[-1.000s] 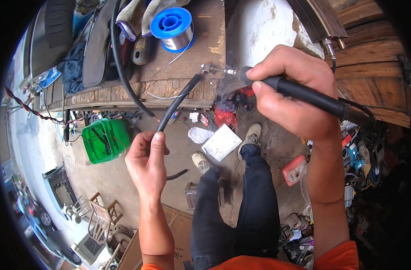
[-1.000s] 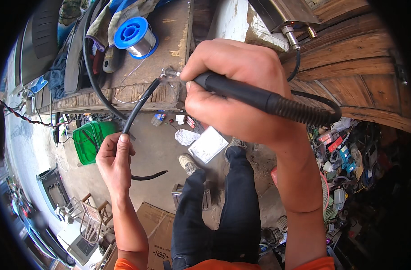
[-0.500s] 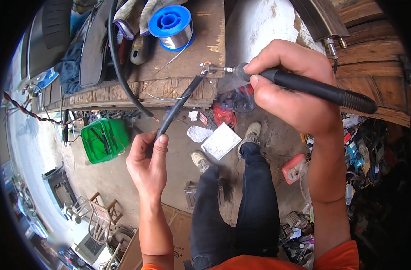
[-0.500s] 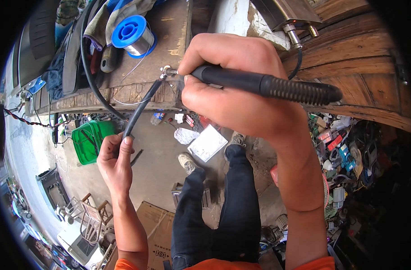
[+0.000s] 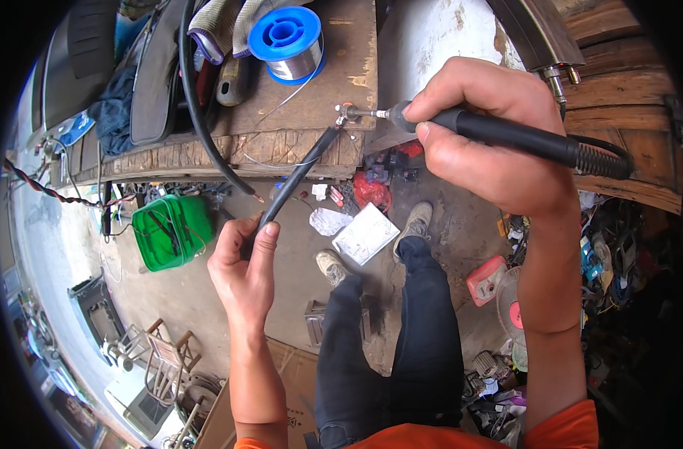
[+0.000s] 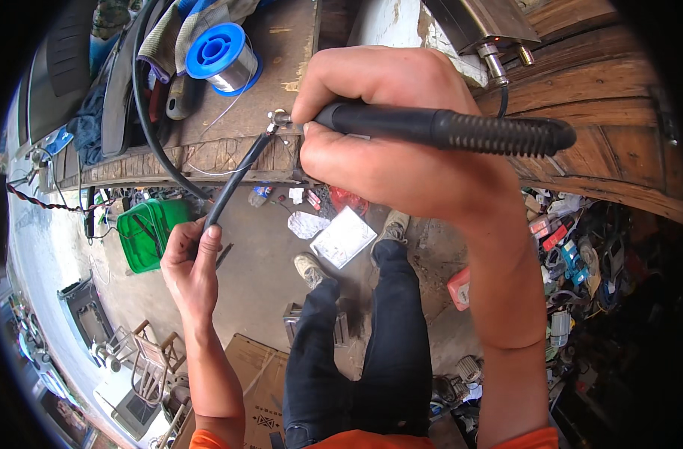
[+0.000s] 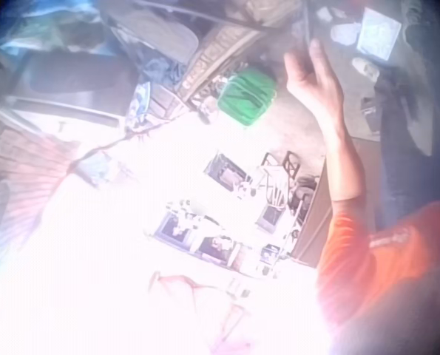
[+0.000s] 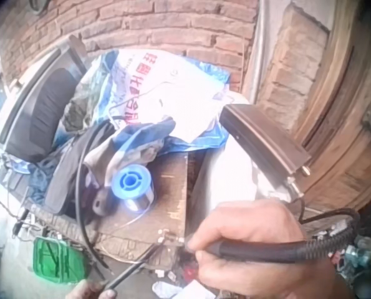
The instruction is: The person solders a black cable using a soldering iron and solder wire. They repeatedly apply heat and solder to the exposed end of the cable, then inspect the joint. The task is performed at a cluttered workbench.
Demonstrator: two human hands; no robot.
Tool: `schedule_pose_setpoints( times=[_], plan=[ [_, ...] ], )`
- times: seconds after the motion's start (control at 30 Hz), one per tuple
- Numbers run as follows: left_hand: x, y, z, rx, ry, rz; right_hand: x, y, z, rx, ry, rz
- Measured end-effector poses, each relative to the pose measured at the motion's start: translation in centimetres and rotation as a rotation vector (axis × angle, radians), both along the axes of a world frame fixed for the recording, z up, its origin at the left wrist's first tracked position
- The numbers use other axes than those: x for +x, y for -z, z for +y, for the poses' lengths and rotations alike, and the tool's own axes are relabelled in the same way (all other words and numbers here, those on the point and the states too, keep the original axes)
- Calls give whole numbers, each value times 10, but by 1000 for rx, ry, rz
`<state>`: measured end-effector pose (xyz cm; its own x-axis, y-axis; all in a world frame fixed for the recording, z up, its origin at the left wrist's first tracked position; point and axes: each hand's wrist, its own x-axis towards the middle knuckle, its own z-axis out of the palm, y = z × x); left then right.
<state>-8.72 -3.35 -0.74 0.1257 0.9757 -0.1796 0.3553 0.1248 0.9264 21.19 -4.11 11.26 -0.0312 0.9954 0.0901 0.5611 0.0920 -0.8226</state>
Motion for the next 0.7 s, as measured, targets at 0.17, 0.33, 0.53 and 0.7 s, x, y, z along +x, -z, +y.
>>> schedule_pose_setpoints(
  times=[0.17, 0.33, 0.53, 0.7],
  plan=[
    [0, 3, 3, 11, 5, 6, 6, 3, 7, 115, -132, -112],
    [-3, 12, 8, -24, 41, -43, 11, 3, 12, 78, -162, -134],
    [-6, 33, 11, 16, 116, -9, 7, 6, 8, 184, -164, -193],
    [1, 36, 13, 112, 169, 100, 10, 7, 9, 254, -202, -242]
  ],
)
